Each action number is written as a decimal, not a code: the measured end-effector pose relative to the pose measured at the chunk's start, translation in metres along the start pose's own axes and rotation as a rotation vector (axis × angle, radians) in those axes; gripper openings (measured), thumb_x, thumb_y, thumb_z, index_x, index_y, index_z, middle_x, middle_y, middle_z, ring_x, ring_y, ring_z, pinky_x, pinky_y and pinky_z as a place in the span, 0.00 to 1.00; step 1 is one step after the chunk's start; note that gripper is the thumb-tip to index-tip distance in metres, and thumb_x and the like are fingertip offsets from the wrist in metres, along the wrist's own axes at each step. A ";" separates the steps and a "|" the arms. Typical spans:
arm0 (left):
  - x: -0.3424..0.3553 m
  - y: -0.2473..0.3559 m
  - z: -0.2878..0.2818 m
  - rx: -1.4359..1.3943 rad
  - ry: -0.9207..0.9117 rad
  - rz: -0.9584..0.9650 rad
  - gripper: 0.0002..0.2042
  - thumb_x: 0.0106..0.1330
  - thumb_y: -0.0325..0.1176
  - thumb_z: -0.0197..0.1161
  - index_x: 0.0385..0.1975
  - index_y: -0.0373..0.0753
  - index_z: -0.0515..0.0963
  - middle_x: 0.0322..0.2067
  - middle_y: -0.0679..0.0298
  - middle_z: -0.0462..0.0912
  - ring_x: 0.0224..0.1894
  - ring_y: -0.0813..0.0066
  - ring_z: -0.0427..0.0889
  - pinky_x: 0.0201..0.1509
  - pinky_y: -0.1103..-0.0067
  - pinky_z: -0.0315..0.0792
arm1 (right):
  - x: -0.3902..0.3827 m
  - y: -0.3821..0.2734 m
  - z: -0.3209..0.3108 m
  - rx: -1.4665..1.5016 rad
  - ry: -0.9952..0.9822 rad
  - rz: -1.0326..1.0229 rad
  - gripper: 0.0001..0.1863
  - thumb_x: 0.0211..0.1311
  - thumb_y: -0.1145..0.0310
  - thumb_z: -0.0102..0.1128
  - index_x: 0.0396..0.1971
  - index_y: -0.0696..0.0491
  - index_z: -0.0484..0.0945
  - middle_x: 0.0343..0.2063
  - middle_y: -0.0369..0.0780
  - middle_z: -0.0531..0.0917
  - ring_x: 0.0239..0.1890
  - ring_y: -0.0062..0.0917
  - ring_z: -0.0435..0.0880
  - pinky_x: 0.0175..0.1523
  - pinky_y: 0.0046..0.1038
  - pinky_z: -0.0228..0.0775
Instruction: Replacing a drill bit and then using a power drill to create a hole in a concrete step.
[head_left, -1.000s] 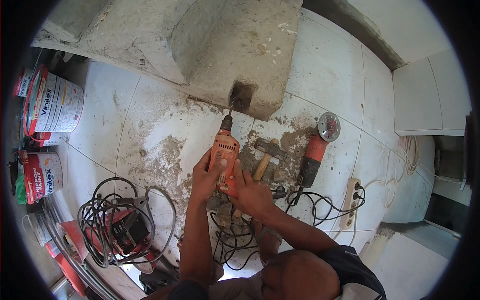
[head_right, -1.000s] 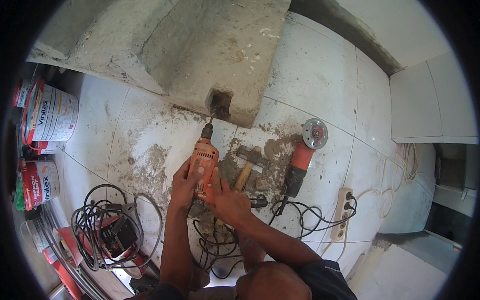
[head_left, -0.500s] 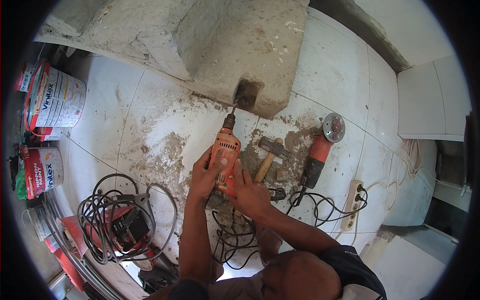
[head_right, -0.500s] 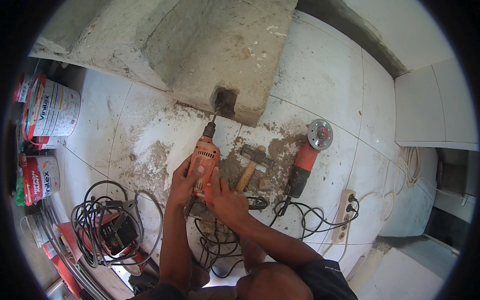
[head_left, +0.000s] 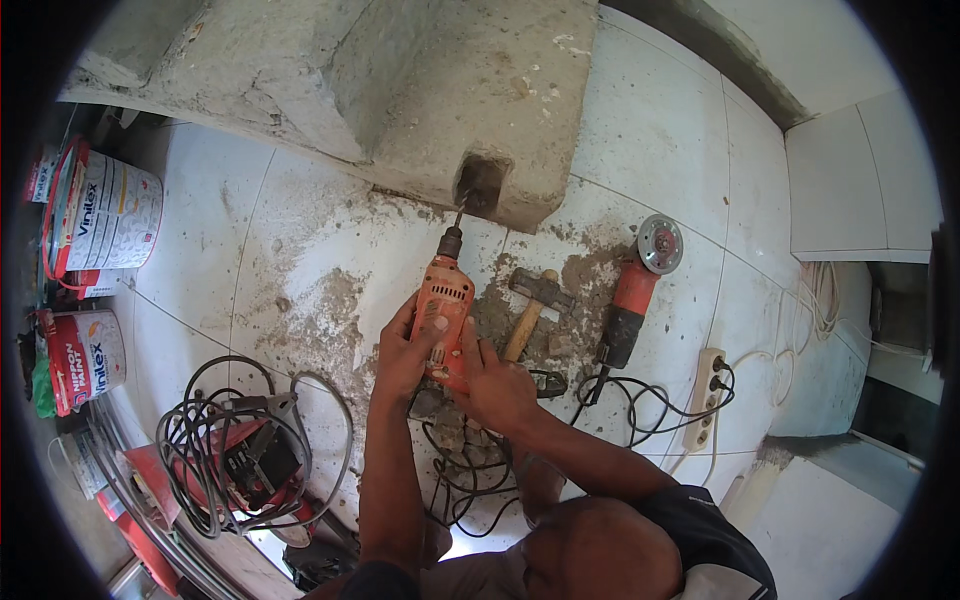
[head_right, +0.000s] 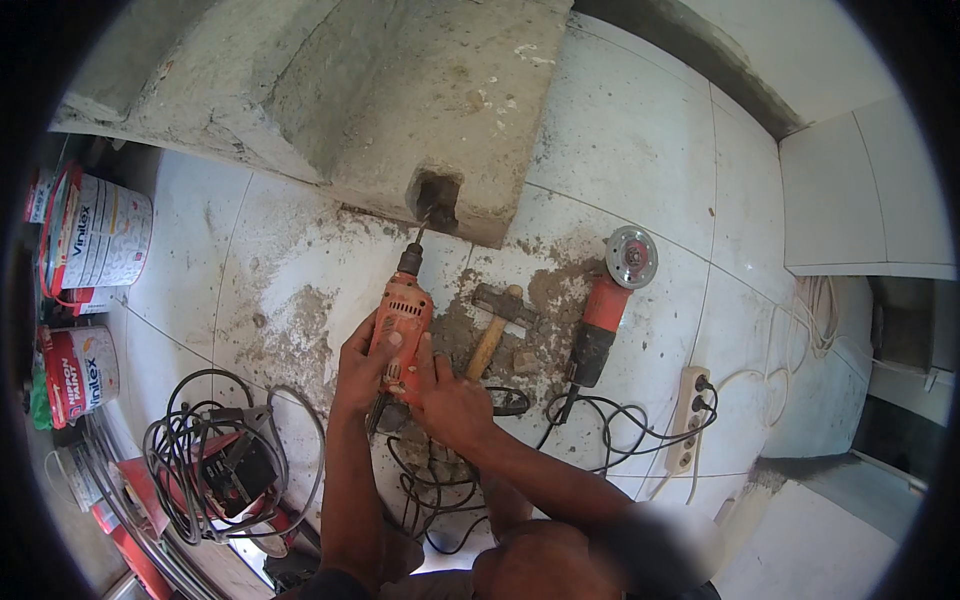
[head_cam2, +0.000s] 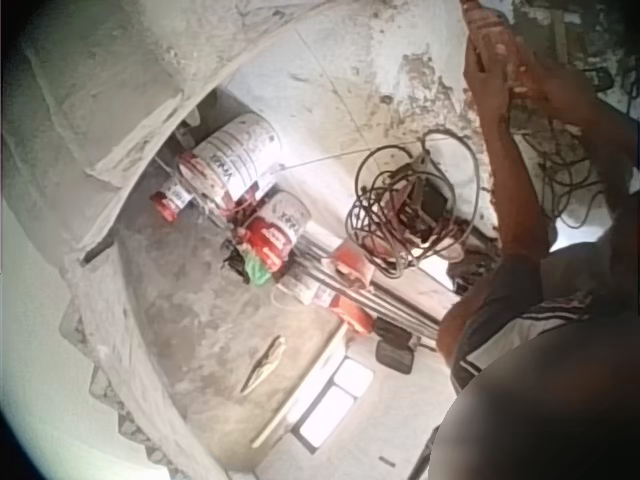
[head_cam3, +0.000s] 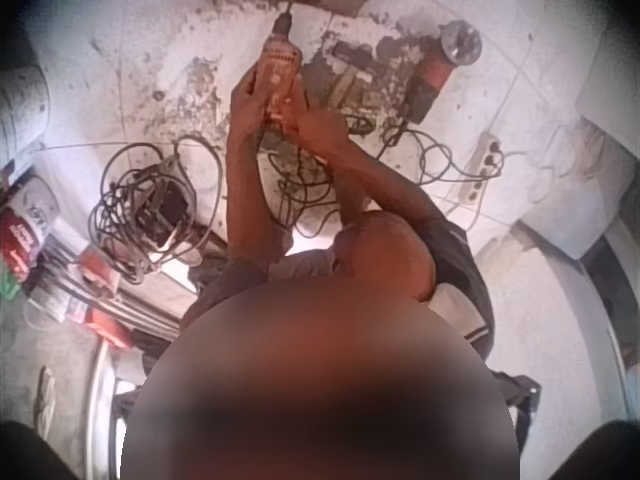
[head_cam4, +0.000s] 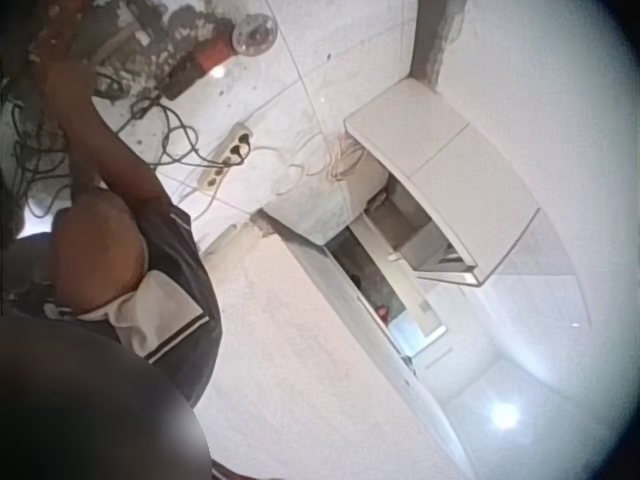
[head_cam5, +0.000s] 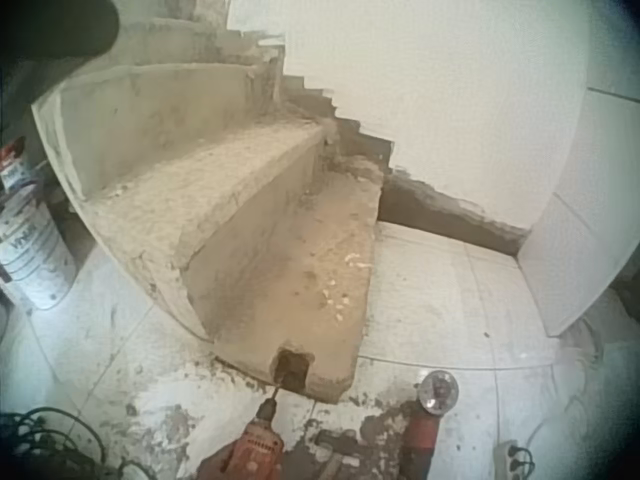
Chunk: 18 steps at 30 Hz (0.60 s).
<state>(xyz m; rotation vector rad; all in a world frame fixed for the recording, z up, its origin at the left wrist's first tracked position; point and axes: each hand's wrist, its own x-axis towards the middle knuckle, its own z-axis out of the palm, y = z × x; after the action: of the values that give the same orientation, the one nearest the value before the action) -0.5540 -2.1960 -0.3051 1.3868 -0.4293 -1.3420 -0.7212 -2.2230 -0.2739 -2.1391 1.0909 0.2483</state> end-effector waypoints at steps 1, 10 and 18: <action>0.000 -0.001 -0.001 -0.007 0.002 0.000 0.29 0.69 0.30 0.67 0.68 0.29 0.68 0.55 0.57 0.82 0.53 0.74 0.82 0.58 0.77 0.76 | 0.000 -0.001 -0.001 0.002 -0.047 0.026 0.58 0.59 0.51 0.69 0.77 0.60 0.39 0.55 0.53 0.75 0.38 0.49 0.87 0.42 0.46 0.82; 0.003 -0.007 0.009 -0.019 0.031 0.008 0.28 0.69 0.31 0.67 0.67 0.29 0.69 0.55 0.57 0.82 0.53 0.73 0.82 0.58 0.77 0.76 | 0.000 0.007 -0.008 -0.033 -0.060 0.038 0.62 0.55 0.52 0.72 0.77 0.60 0.38 0.54 0.55 0.76 0.40 0.49 0.87 0.44 0.45 0.83; 0.011 -0.010 0.003 -0.104 0.019 -0.026 0.28 0.69 0.30 0.67 0.67 0.29 0.69 0.54 0.57 0.83 0.51 0.74 0.83 0.56 0.77 0.77 | 0.005 0.005 -0.006 -0.033 -0.013 0.030 0.60 0.54 0.54 0.72 0.77 0.59 0.40 0.55 0.54 0.76 0.40 0.50 0.87 0.44 0.45 0.83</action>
<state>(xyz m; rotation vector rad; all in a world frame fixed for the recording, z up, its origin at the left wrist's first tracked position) -0.5575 -2.2037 -0.3178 1.3220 -0.3252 -1.3518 -0.7228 -2.2319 -0.2747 -2.1483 1.1193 0.2962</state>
